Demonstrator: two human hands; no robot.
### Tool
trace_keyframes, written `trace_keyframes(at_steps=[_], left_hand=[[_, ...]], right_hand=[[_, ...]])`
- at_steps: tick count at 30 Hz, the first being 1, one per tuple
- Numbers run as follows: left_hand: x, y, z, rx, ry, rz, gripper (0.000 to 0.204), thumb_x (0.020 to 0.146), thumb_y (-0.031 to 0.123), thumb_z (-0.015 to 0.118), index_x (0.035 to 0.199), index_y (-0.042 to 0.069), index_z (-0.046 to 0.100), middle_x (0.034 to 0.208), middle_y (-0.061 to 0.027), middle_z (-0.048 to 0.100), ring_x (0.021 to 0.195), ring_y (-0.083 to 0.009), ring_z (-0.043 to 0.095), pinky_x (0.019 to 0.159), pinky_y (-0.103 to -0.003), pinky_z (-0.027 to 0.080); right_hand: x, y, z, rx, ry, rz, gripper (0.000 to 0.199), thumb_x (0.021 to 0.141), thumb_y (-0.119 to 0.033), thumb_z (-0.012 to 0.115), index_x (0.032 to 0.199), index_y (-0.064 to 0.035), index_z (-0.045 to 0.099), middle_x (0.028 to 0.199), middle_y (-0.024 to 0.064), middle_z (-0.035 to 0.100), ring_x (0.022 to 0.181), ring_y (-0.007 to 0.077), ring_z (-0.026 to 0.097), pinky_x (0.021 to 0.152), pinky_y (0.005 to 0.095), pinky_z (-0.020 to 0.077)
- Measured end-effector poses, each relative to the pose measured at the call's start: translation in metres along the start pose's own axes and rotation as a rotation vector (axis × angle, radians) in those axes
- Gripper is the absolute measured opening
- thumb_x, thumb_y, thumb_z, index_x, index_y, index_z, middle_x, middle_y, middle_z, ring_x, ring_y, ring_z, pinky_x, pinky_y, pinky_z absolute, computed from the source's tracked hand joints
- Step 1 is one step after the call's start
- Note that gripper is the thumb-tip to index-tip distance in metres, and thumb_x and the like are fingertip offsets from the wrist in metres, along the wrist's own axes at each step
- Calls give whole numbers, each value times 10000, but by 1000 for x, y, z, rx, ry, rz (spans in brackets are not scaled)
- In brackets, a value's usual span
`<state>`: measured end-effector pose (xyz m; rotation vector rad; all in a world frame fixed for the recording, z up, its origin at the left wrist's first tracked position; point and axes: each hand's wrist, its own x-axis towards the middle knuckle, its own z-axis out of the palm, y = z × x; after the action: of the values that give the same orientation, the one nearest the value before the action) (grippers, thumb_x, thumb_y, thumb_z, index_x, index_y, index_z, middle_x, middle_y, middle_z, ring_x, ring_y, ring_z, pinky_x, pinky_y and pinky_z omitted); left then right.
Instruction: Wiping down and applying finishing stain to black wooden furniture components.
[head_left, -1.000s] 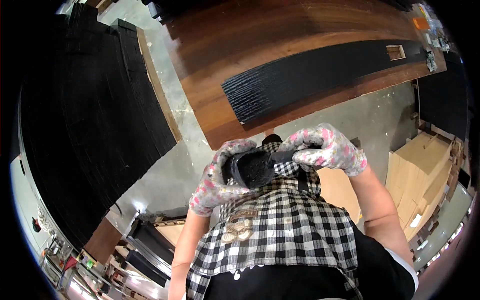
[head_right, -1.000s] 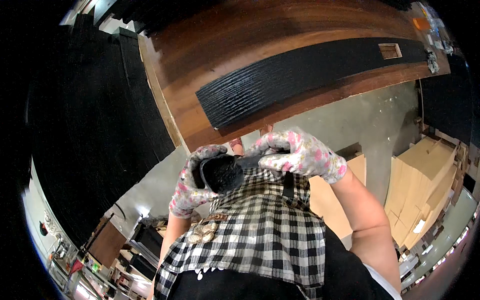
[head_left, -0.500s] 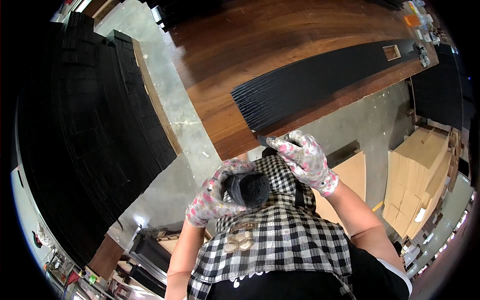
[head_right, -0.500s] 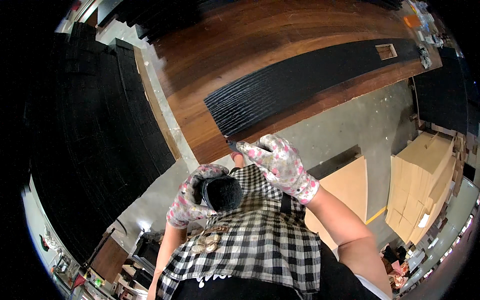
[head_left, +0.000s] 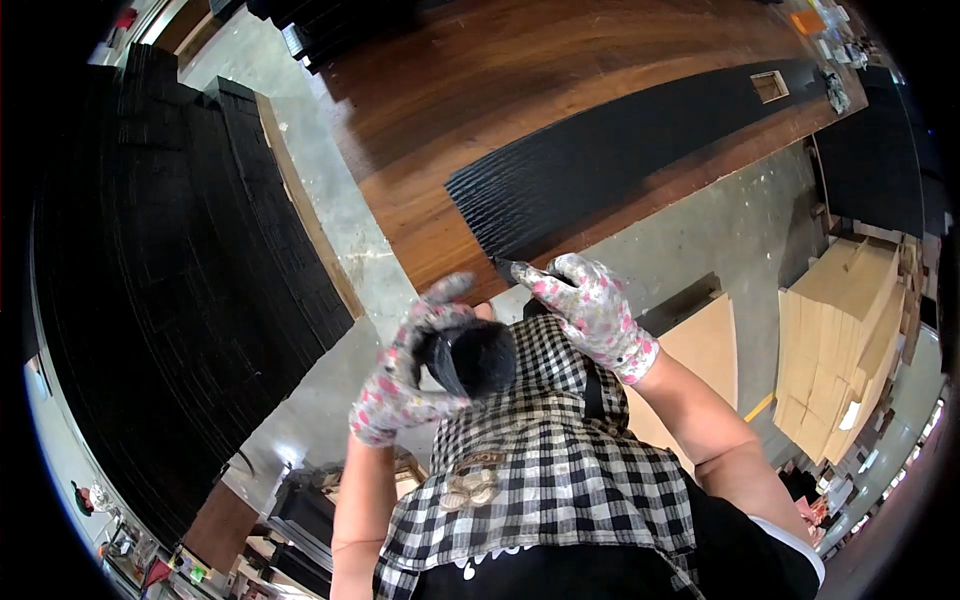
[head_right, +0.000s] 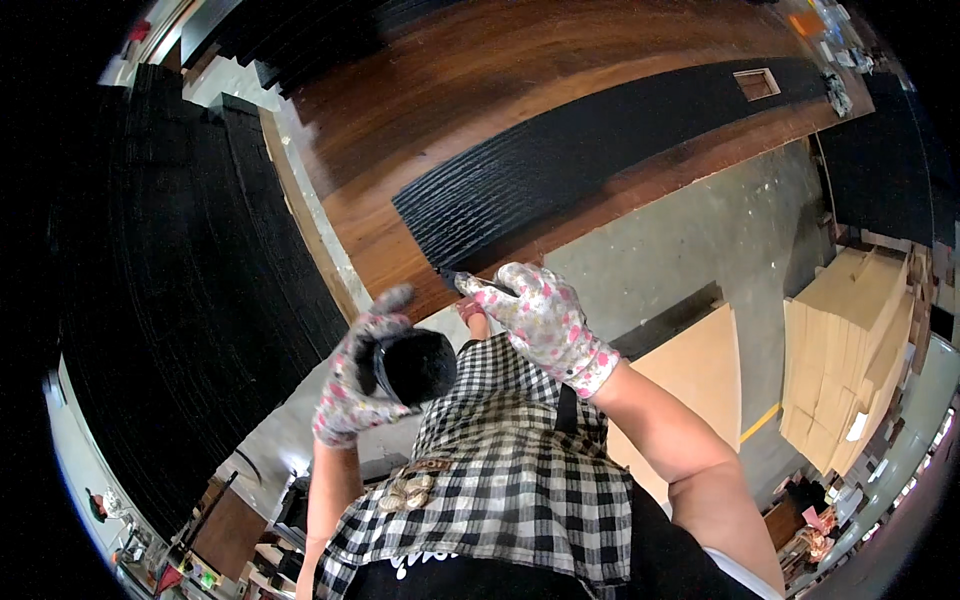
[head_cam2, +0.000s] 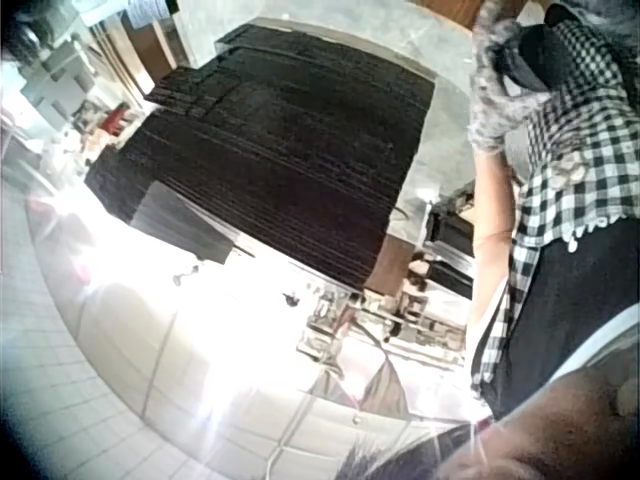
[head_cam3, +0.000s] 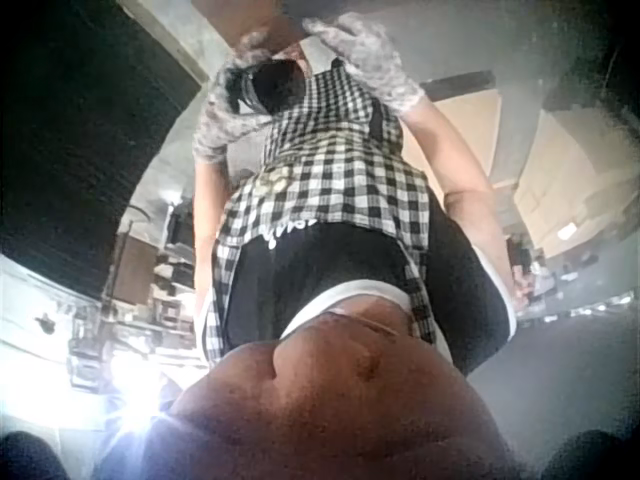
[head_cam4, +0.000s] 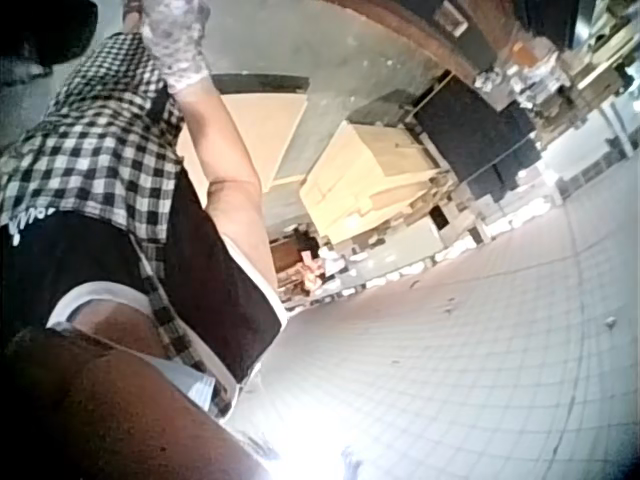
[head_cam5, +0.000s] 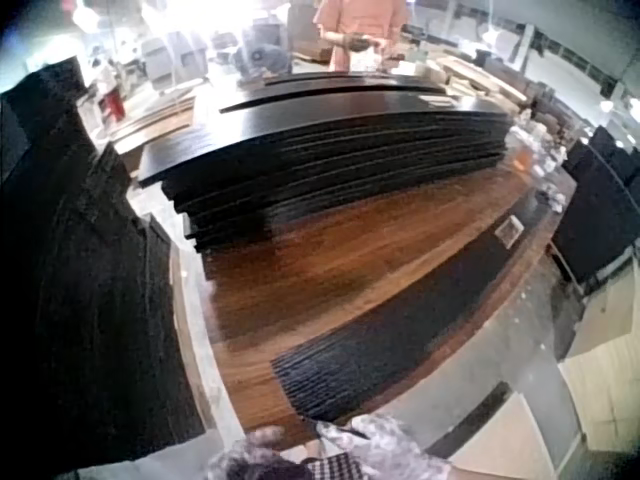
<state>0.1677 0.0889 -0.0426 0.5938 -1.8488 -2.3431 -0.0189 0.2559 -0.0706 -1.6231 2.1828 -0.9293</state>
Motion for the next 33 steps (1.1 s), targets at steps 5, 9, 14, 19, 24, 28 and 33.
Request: trace_keyframes(at_steps=[5, 9, 14, 19, 24, 28, 33], left_hand=[[43, 29, -30, 575, -236, 127, 741, 593, 305, 858, 1230, 63, 569, 1478, -187, 347, 1357, -349, 354, 1072, -435, 351], [50, 33, -37, 628, -309, -5, 732, 570, 306, 863, 1204, 60, 593, 1407, -201, 445, 1352, -313, 372, 1063, -399, 344], [56, 39, -38, 591, -327, -68, 742, 531, 297, 879, 1176, 57, 600, 1191, -119, 605, 1164, -276, 541, 1012, -372, 402], [57, 36, -46, 512, -341, -104, 746, 518, 344, 879, 1144, 39, 612, 1171, -125, 615, 1125, -254, 560, 987, -356, 415], [58, 33, -50, 538, -369, -79, 894, 511, 341, 888, 1269, 54, 512, 1176, -119, 622, 1132, -255, 566, 1008, -365, 407], [58, 29, -49, 557, -360, -44, 1002, 503, 338, 895, 1362, 57, 461, 1213, -110, 614, 1137, -266, 575, 1040, -375, 390], [63, 31, -50, 543, -418, -88, 859, 508, 352, 886, 1243, 48, 562, 1279, -125, 573, 1160, -276, 559, 1047, -373, 387]], right_hand=[[3, -7, -4, -38, -58, 18, 485, 729, 28, 603, 1184, -135, 629, 841, 95, 544, 719, 274, 579, 609, 378, 479], [9, -16, -9, -106, -94, 39, 272, 784, -79, 615, 1044, -144, 661, 814, 47, 549, 732, 225, 596, 596, 356, 502], [-3, -2, -4, -25, -22, 7, 310, 786, -65, 613, 1081, -149, 658, 809, 42, 553, 736, 226, 600, 613, 352, 513], [-4, -5, -6, 0, 13, -4, 318, 786, -58, 613, 1086, -154, 656, 827, 42, 545, 741, 221, 594, 617, 352, 513], [0, -10, -2, -14, -36, 17, 355, 787, -69, 622, 1128, -160, 645, 830, 46, 535, 745, 214, 588, 600, 343, 509], [1, -12, 6, -9, -36, 19, 378, 799, -82, 627, 1169, -159, 624, 826, 50, 533, 736, 215, 586, 594, 339, 506], [-5, -13, 10, 66, -54, 91, 357, 806, -84, 635, 1158, -141, 620, 834, 59, 545, 721, 237, 592, 593, 345, 508]])
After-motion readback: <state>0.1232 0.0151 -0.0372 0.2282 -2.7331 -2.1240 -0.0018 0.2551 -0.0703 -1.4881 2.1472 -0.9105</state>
